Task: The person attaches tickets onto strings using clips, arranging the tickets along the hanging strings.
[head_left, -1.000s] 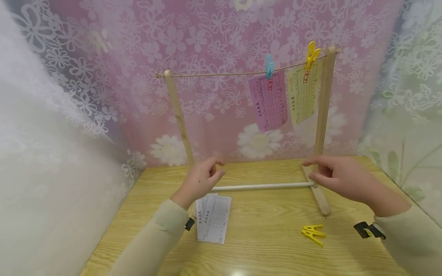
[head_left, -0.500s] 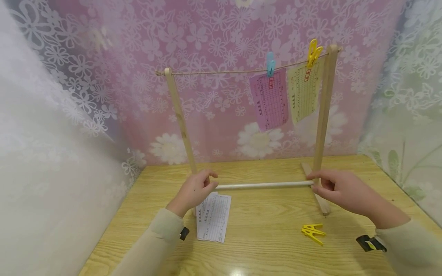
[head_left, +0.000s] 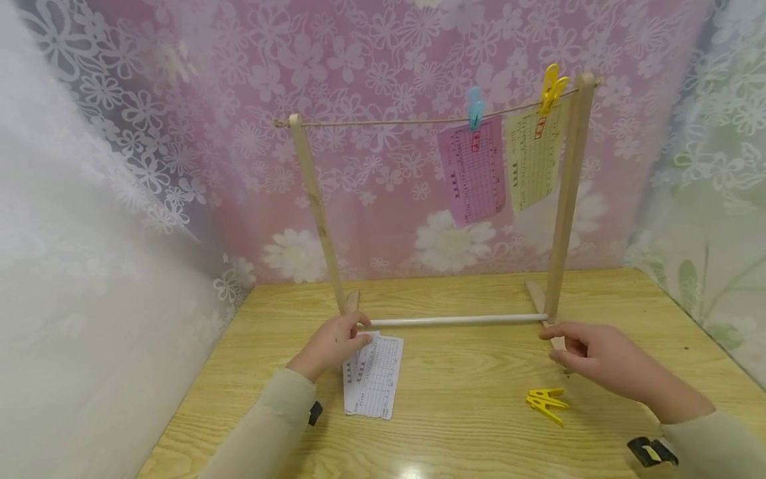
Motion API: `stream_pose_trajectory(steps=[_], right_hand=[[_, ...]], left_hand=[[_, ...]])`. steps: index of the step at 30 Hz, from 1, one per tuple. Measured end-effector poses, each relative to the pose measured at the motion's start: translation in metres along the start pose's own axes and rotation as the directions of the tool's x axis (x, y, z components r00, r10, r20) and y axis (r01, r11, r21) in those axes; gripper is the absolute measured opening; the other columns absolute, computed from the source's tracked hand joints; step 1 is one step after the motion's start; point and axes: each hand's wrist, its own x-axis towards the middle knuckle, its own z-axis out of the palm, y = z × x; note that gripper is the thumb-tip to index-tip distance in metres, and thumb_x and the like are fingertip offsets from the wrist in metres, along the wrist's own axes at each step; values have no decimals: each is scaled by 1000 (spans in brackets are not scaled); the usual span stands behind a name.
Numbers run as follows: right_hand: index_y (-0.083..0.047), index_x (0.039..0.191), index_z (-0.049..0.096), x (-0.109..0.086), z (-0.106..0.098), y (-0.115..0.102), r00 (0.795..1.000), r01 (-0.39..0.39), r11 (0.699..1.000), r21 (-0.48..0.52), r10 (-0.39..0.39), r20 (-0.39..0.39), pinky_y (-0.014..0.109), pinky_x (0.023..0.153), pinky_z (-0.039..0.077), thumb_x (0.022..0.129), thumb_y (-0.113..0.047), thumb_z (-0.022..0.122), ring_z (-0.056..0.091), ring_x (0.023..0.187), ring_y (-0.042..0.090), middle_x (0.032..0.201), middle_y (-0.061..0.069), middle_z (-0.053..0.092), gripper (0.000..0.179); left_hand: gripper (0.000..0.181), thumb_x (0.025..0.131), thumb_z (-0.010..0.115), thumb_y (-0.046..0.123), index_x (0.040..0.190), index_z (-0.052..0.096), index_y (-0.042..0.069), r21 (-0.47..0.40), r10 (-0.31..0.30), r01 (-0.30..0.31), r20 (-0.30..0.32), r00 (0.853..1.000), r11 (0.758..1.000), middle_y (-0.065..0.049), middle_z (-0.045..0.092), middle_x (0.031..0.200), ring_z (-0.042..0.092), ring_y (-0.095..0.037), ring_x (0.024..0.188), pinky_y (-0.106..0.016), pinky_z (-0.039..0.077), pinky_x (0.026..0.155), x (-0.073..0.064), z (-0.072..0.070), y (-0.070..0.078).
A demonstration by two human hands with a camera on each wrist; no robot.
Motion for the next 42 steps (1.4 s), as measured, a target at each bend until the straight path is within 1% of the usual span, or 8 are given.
stream_pose_trajectory(steps=[5,12,18,25,28,33,37,42], right_hand=[[-16,122,69,-9,8,12,999,-10,1000,26,9,42,27,50,36,100,-29,67,34,52,3,66,-10,45,26],[-11,126,67,-20,16,30,981,-59,994,96,40,189,28,52,38,101,-29,65,42,55,4,70,-9,52,30],[-10,127,66,-21,19,39,963,-58,991,120,24,268,28,51,37,99,-31,68,42,57,4,72,-7,53,35],[-16,123,66,-22,25,49,949,-48,992,118,8,316,27,51,36,97,-32,70,41,56,3,71,-8,50,32],[-16,123,66,-22,26,50,941,-33,989,143,-18,337,27,51,36,97,-28,70,41,55,3,70,-9,51,29],[-16,122,66,-22,26,51,931,-41,986,164,-22,364,27,51,35,95,-27,72,42,55,3,70,-9,51,30],[-17,119,64,-23,28,53,927,-28,987,160,-34,373,27,53,36,93,-28,74,42,57,3,71,-9,51,30],[-20,117,63,-22,30,53,930,-13,991,136,-38,366,28,53,36,92,-31,75,42,57,3,71,-9,50,29]], left_hand=[[34,99,67,31,129,64,15,0,-39,39,54,998,999,-2,57,84,52,-17,69,-35,46,60,5,3,-9],[34,98,67,29,129,64,17,60,-83,76,117,990,995,3,64,92,58,-17,81,-39,49,72,14,11,-15],[38,93,73,28,128,65,16,134,-88,70,133,987,989,4,66,96,59,-16,83,-41,49,79,20,18,-17],[44,90,78,30,130,64,17,178,-132,106,145,981,978,-4,68,119,60,-16,92,-44,50,89,24,24,-15],[44,89,78,29,129,63,16,171,-133,107,147,980,979,-4,68,118,60,-16,90,-44,50,88,24,24,-14],[39,90,78,27,124,64,15,182,-128,100,151,980,978,-1,66,109,58,-15,85,-42,50,83,25,23,-12],[28,90,78,26,113,66,14,198,-109,77,156,982,977,3,64,96,57,-15,80,-39,48,78,24,23,-13],[16,92,75,24,100,65,15,183,-86,56,161,983,982,3,62,84,56,-17,74,-38,46,72,23,22,-15]])
